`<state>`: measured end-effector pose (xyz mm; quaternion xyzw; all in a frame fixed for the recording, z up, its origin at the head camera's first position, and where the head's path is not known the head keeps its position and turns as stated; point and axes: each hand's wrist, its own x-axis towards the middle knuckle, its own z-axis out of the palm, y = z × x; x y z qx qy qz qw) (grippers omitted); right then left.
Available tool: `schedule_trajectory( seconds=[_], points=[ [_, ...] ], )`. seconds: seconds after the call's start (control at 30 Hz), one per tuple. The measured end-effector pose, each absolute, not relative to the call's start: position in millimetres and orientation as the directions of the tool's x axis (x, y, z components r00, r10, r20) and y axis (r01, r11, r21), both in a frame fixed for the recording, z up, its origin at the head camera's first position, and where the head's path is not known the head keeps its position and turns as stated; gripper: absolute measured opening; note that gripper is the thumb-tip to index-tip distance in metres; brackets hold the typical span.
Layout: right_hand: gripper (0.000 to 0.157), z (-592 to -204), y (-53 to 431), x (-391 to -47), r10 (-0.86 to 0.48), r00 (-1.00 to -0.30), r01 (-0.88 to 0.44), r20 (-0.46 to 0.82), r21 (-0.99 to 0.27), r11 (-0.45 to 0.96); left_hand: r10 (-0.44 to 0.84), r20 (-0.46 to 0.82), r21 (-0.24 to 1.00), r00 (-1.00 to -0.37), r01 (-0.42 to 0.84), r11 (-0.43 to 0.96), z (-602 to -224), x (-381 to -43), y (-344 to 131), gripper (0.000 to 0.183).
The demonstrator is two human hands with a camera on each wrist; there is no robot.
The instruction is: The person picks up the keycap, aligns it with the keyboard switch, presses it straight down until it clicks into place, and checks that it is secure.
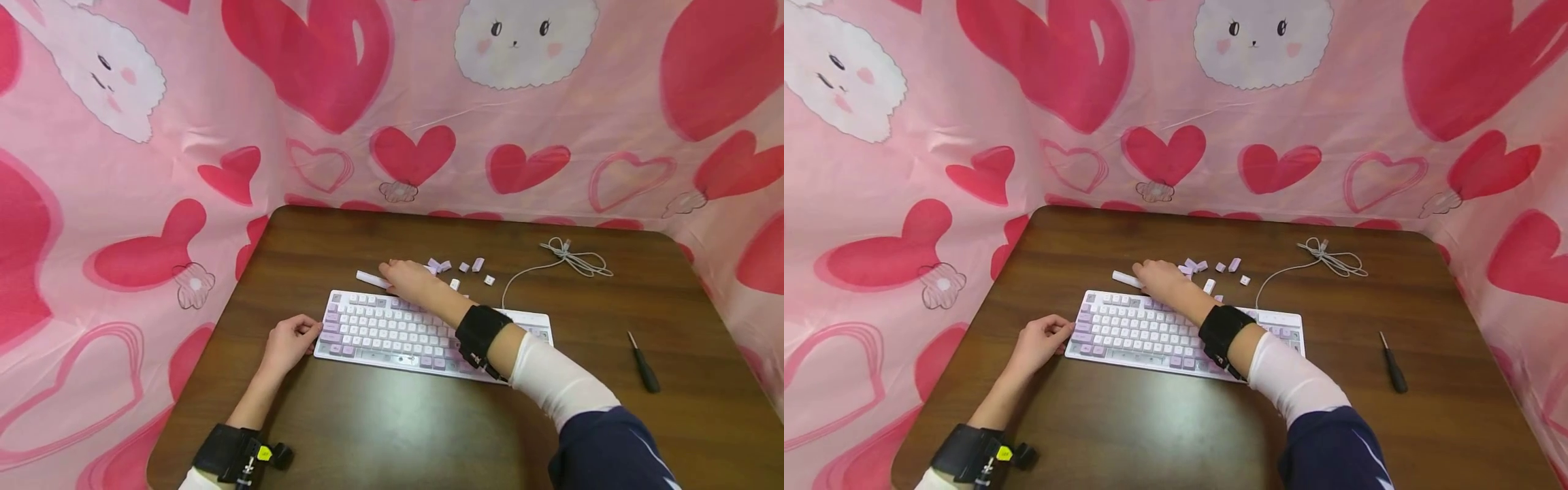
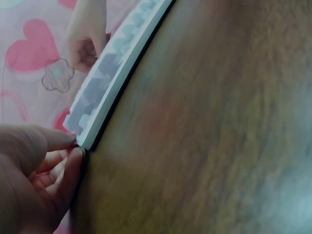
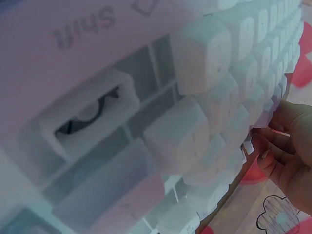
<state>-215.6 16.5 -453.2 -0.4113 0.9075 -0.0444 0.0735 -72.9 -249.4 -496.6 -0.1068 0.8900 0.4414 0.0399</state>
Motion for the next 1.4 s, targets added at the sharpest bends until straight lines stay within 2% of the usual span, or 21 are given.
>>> schedule_trajectory(
  seconds=[0.13, 0.43, 0.77, 1.17, 1.4],
  points=[
    [0.028, -455.3, 16.2, -216.1, -0.743, -0.664, -0.733, -0.085, -0.122, 0.669, -0.159, -0.169, 0.784, -0.973, -0.231, 0.577, -495.0, -74.3, -249.2, 0.014],
    [0.014, -459.4, 15.1, -218.2, -0.753, -0.655, -0.75, -0.064, -0.065, 0.658, -0.159, -0.205, 0.773, -0.966, -0.259, 0.578, -494.3, -76.0, -251.7, 0.014],
    [0.016, -457.7, 18.5, -217.5, -0.733, -0.676, -0.731, -0.073, -0.056, 0.68, -0.16, -0.209, 0.774, -0.965, -0.263, 0.577, -493.1, -76.2, -250.7, 0.014],
    [0.012, -445.5, 32.3, -214.8, -0.76, -0.643, -0.748, -0.095, -0.135, 0.65, -0.157, -0.24, 0.772, -0.958, -0.286, 0.568, -493.7, -73.9, -251.6, 0.015],
    [0.006, -425.3, 53.1, -203.6, -0.755, -0.655, -0.748, -0.013, -0.129, 0.651, -0.158, -0.232, 0.771, -0.96, -0.28, 0.572, -493.1, -74.2, -251.6, 0.015]
  ],
)
